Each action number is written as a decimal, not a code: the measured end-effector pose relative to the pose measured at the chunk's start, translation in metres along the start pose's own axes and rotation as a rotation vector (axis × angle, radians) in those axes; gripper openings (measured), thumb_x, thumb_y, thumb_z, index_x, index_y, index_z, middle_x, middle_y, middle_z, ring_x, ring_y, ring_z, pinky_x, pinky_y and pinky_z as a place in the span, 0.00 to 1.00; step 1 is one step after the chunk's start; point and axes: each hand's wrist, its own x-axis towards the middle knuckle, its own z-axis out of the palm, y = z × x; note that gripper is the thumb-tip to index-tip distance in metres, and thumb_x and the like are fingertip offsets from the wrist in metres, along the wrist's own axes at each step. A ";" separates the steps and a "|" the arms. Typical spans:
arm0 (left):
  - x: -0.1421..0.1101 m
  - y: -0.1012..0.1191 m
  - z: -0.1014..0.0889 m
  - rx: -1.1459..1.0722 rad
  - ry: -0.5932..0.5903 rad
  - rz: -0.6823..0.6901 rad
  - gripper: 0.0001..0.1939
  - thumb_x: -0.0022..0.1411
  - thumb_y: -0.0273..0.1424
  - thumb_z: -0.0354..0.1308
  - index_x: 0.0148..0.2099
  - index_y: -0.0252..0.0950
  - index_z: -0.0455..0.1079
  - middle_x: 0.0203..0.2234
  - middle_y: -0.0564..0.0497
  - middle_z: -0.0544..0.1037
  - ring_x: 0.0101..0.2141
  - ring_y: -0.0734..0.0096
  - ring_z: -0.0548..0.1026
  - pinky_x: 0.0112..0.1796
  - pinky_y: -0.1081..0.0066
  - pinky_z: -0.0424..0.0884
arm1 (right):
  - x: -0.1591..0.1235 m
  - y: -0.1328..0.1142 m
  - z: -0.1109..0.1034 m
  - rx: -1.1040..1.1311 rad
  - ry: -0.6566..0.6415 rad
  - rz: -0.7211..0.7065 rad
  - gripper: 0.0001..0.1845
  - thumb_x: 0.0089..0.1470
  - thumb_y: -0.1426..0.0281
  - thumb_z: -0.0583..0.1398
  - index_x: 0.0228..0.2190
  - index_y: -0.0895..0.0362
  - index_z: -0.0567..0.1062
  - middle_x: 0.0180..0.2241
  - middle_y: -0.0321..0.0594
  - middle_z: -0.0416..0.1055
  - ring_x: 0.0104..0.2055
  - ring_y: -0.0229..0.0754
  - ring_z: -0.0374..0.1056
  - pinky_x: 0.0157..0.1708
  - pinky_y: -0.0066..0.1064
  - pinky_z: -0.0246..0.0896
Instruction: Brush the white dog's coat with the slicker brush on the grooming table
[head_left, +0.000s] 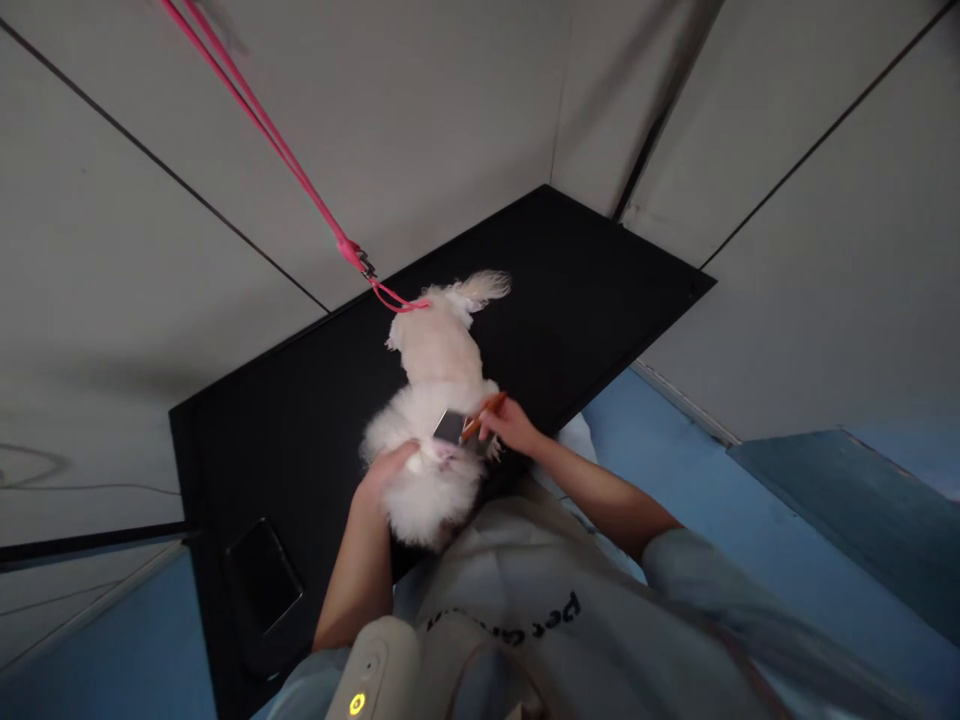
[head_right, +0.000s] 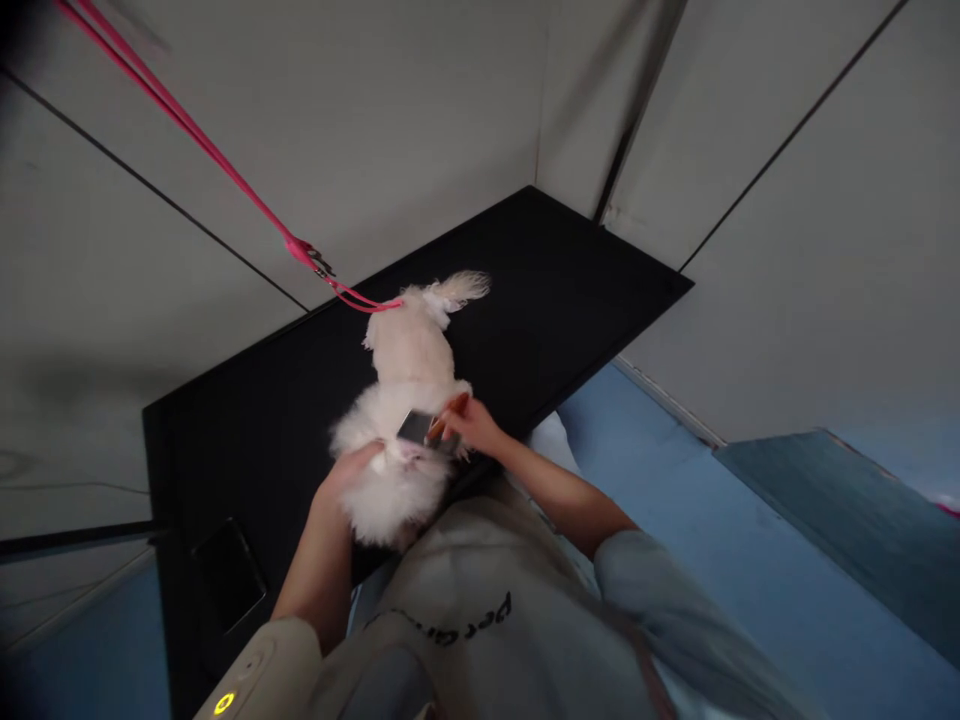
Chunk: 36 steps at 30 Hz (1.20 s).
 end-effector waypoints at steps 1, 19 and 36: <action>-0.006 0.002 0.002 0.016 0.013 0.034 0.13 0.46 0.33 0.64 0.34 0.31 0.74 0.28 0.44 0.79 0.34 0.51 0.77 0.37 0.59 0.73 | 0.001 0.002 -0.004 0.031 0.148 -0.020 0.24 0.44 0.49 0.62 0.30 0.54 0.63 0.15 0.26 0.65 0.16 0.34 0.62 0.20 0.26 0.55; -0.086 -0.116 0.067 -0.540 0.054 0.107 0.17 0.59 0.39 0.58 0.48 0.36 0.73 0.54 0.43 0.73 0.57 0.59 0.68 0.58 0.63 0.62 | -0.096 0.033 -0.012 0.086 0.336 0.267 0.24 0.42 0.50 0.63 0.32 0.55 0.65 0.20 0.31 0.69 0.22 0.37 0.68 0.22 0.27 0.59; -0.003 -0.064 0.140 -0.869 -0.063 0.048 0.16 0.64 0.31 0.48 0.52 0.35 0.66 0.46 0.46 0.78 0.53 0.67 0.72 0.48 0.68 0.72 | -0.128 0.004 -0.051 -0.175 0.612 -0.067 0.17 0.50 0.54 0.60 0.31 0.54 0.67 0.19 0.31 0.68 0.22 0.38 0.67 0.27 0.31 0.63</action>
